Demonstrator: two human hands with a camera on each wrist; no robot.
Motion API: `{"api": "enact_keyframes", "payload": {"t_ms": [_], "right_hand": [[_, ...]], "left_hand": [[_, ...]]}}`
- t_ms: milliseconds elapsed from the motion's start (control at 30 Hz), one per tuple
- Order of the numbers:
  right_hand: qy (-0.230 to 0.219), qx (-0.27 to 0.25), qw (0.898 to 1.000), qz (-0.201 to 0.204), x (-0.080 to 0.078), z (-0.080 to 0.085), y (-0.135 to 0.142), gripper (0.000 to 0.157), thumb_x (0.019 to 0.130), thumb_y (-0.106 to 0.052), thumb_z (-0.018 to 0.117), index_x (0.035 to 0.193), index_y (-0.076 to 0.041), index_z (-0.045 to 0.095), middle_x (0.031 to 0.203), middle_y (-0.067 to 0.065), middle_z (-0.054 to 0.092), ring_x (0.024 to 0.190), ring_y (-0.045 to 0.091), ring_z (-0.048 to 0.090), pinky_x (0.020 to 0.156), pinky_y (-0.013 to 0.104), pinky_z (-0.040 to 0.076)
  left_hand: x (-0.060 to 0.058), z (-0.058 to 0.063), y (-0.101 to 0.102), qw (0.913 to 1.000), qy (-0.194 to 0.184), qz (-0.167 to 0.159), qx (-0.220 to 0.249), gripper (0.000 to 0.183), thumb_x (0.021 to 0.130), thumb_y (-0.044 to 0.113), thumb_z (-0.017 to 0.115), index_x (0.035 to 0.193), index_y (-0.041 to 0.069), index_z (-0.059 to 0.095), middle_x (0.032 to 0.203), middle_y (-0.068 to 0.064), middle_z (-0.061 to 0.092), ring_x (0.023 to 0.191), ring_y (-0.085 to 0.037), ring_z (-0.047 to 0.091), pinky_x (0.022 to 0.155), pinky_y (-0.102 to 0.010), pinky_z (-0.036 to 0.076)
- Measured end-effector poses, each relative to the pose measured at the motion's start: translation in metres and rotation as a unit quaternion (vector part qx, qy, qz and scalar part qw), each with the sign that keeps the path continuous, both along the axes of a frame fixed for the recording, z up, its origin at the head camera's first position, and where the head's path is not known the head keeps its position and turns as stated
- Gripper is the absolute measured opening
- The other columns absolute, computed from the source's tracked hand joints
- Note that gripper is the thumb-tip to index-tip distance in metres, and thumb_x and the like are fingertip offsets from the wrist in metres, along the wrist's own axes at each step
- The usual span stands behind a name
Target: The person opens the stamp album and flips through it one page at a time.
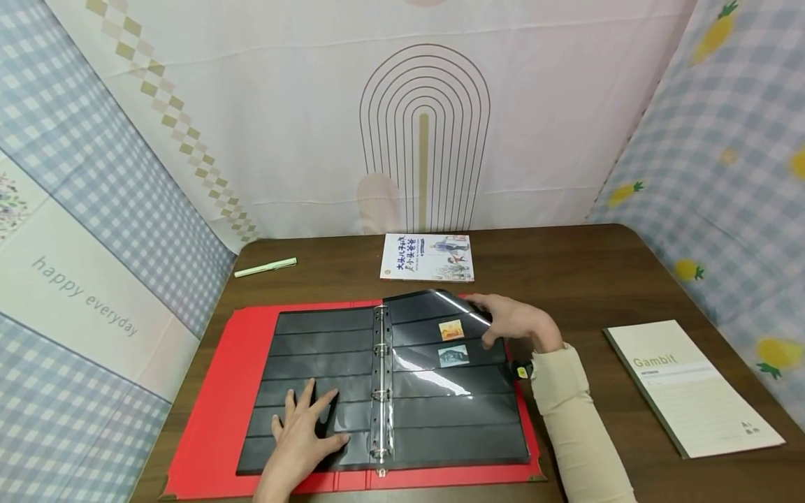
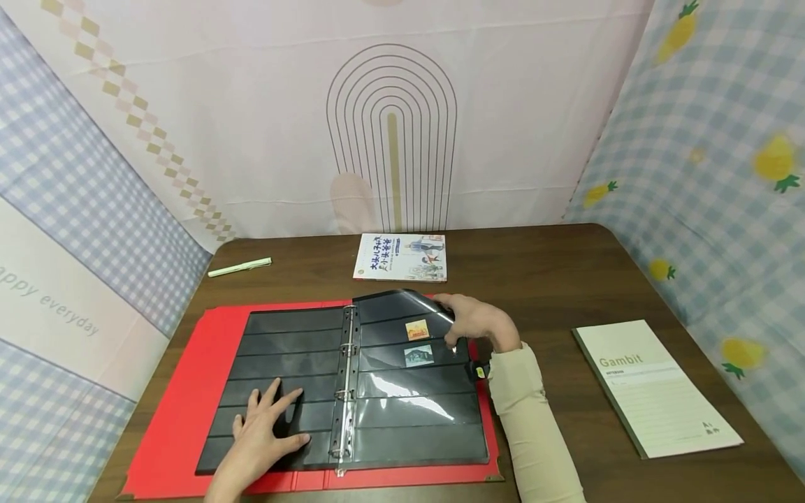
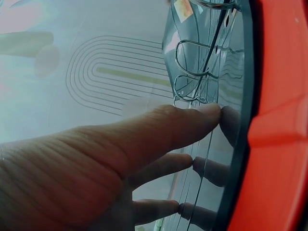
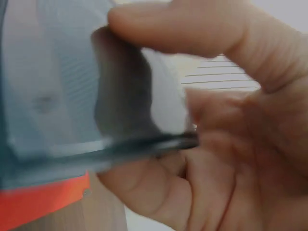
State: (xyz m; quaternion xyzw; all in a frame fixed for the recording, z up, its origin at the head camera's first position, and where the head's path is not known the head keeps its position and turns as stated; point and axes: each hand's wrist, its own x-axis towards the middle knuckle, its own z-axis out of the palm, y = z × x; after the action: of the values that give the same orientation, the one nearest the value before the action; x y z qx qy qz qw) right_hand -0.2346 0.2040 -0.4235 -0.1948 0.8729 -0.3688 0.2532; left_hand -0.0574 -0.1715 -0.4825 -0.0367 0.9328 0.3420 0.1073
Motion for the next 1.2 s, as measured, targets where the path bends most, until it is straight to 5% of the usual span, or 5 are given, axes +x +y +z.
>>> {"api": "enact_keyframes", "payload": {"t_ms": [300,567,700,833,1200], "right_hand": [[0.013,0.011,1.000,-0.004,0.001,0.002,0.002,0.100,0.069,0.008,0.081,0.152,0.010,0.026,0.128,0.025,0.052,0.094,0.029,0.051,0.078,0.038,0.046],[-0.022,-0.013,0.998,-0.065,0.006,0.000,-0.001,0.122,0.072,0.013,0.079,0.158,0.004,-0.007,0.158,0.034,0.020,0.066,0.024,0.051,0.062,0.039,0.048],[-0.023,0.000,0.997,-0.073,0.008,0.003,-0.001,0.129,0.075,0.010,0.079,0.158,-0.004,-0.019,0.108,0.025,0.061,0.052,0.017,0.040,0.057,0.035,0.043],[-0.020,0.002,0.998,-0.060,0.013,0.009,-0.001,0.132,0.077,0.011,0.077,0.157,-0.012,-0.026,0.062,0.003,0.046,0.047,0.015,0.035,0.057,0.033,0.038],[0.020,-0.049,0.999,-0.005,0.028,0.034,0.002,0.133,0.078,0.016,0.072,0.155,-0.018,-0.031,0.088,0.026,0.067,0.076,0.033,0.061,0.059,0.037,0.046]], "left_hand": [[0.002,-0.002,0.000,1.0000,0.004,-0.002,-0.001,0.077,0.076,0.025,0.090,0.144,0.009,0.057,0.161,-0.030,0.020,0.144,-0.062,0.000,0.099,-0.085,0.000],[0.003,-0.004,0.000,1.0000,0.001,-0.001,0.000,0.078,0.076,0.026,0.090,0.144,0.008,0.057,0.161,-0.029,0.020,0.144,-0.062,0.000,0.099,-0.085,-0.001],[0.005,-0.005,0.001,1.0000,0.003,0.000,0.000,0.078,0.076,0.026,0.090,0.143,0.007,0.057,0.161,-0.030,0.021,0.143,-0.062,0.001,0.099,-0.085,0.000],[0.005,-0.006,0.002,1.0000,0.006,0.001,0.000,0.077,0.075,0.026,0.090,0.143,0.007,0.058,0.161,-0.030,0.021,0.143,-0.063,0.001,0.098,-0.085,0.000],[0.005,-0.003,0.001,0.9998,0.016,0.003,0.010,0.078,0.075,0.026,0.090,0.143,0.007,0.057,0.161,-0.030,0.021,0.143,-0.063,0.000,0.098,-0.085,-0.002]]}}
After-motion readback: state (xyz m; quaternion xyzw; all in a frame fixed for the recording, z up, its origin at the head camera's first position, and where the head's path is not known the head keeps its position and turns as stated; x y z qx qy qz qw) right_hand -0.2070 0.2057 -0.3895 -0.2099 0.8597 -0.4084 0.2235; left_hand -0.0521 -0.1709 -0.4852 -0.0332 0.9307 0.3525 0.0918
